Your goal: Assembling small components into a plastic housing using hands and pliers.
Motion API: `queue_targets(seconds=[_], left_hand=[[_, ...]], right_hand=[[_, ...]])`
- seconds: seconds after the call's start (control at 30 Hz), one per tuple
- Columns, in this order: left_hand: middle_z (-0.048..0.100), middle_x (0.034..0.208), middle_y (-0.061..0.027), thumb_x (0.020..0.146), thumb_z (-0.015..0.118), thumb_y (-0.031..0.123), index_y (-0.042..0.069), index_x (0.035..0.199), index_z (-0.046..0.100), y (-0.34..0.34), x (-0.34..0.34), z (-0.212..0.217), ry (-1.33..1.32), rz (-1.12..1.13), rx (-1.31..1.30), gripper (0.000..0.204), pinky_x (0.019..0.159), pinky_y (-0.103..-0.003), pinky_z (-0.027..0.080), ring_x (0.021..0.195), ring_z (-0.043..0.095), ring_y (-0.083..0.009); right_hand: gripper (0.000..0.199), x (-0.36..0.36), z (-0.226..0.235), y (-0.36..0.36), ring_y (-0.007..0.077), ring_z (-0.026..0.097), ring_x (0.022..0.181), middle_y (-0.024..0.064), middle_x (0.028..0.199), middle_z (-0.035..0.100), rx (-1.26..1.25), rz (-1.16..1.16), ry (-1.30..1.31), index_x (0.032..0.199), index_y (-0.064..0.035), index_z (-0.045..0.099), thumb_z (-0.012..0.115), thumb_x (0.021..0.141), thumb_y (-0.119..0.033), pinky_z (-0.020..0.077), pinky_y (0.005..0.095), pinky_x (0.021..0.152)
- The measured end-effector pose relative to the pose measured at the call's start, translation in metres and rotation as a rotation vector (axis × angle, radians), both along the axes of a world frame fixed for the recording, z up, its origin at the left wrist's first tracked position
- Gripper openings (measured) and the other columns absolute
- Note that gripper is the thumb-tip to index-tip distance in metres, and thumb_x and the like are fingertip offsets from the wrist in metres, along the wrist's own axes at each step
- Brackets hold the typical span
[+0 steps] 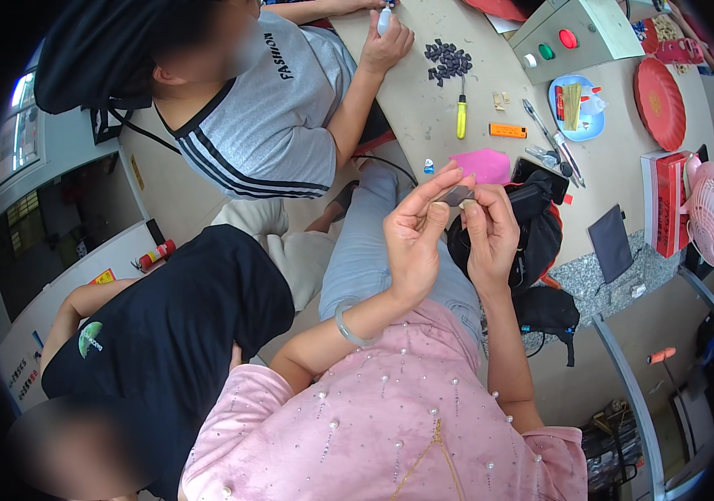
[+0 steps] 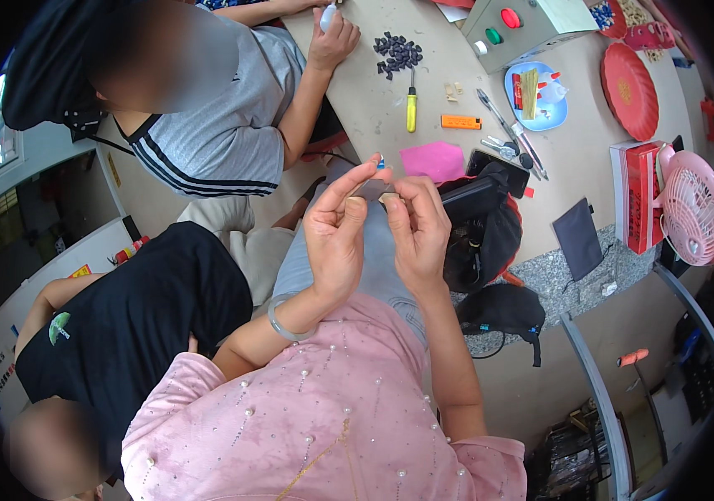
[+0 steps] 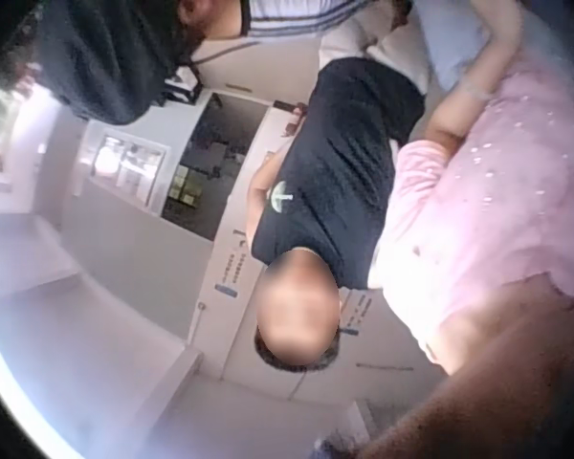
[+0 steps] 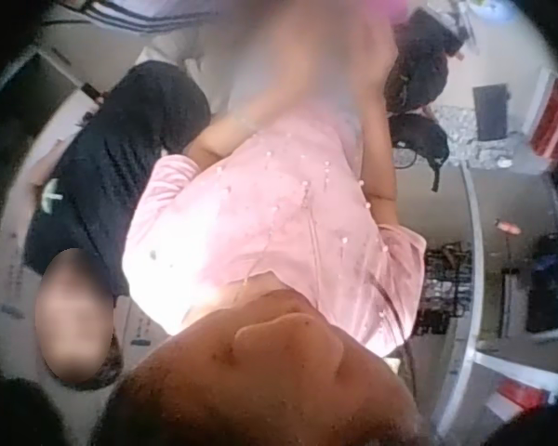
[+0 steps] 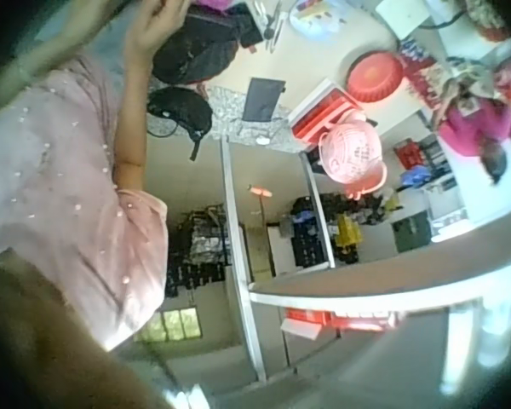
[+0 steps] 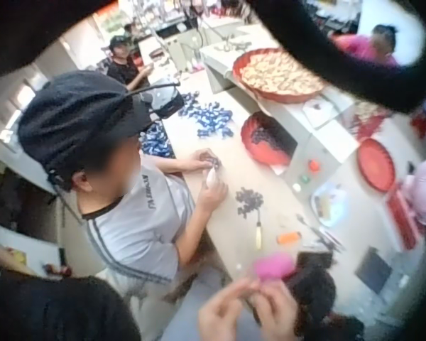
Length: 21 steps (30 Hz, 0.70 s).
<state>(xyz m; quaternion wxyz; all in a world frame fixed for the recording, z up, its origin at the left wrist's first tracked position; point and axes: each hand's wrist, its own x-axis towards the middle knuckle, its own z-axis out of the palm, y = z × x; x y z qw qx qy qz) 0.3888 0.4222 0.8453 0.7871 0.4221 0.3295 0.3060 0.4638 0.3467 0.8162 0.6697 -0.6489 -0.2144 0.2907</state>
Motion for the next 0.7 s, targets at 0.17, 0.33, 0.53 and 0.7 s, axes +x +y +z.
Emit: queue_targets(seconds=[0.17, 0.33, 0.53, 0.7], left_hand=[[0.061, 0.119, -0.0154, 0.095, 0.053, 0.009, -0.006, 0.125, 0.054, -0.002, 0.001, 0.003, 0.015, 0.000, -0.102, 0.033, 0.097, -0.027, 0.041, 0.109, 0.057, -0.0143], [0.067, 0.106, -0.0122, 0.089, 0.062, 0.006, -0.004, 0.116, 0.061, 0.021, -0.001, -0.001, 0.122, -0.125, 0.047, 0.028, 0.080, -0.023, 0.049, 0.093, 0.062, -0.0112], [0.067, 0.076, -0.0034, 0.077, 0.074, 0.003, -0.004, 0.095, 0.065, 0.052, -0.003, 0.014, 0.477, -0.571, 0.391, 0.021, 0.056, -0.020, 0.048, 0.066, 0.062, -0.0068], [0.067, 0.067, -0.0055, 0.076, 0.072, 0.000, -0.004, 0.088, 0.065, 0.043, -0.003, 0.004, 0.418, -0.520, 0.248, 0.014, 0.052, -0.021, 0.048, 0.059, 0.062, -0.0056]], right_hand=[[0.009, -0.001, 0.003, -0.002, 0.0057, 0.047, 0.071, 0.0044, 0.091, 0.052, 0.013, 0.010, 0.012, 0.098, 0.0047, 0.057, 0.057, 0.089, 0.001, 0.0406, 0.0198, 0.060], [0.013, 0.008, 0.008, -0.003, 0.0092, 0.051, 0.063, 0.0068, 0.083, 0.056, -0.101, -0.013, -0.191, 0.094, 0.0040, 0.059, 0.064, 0.082, 0.004, 0.0421, 0.0226, 0.056], [0.015, 0.012, 0.024, -0.010, 0.0135, 0.053, 0.061, 0.0086, 0.083, 0.058, -0.212, 0.095, -0.338, 0.092, 0.0037, 0.060, 0.066, 0.079, 0.004, 0.0443, 0.0253, 0.056], [0.019, 0.004, 0.018, -0.017, 0.0099, 0.056, 0.069, 0.0066, 0.084, 0.059, -0.160, 0.010, -0.175, 0.099, 0.0038, 0.057, 0.065, 0.082, 0.004, 0.0478, 0.0219, 0.062]])
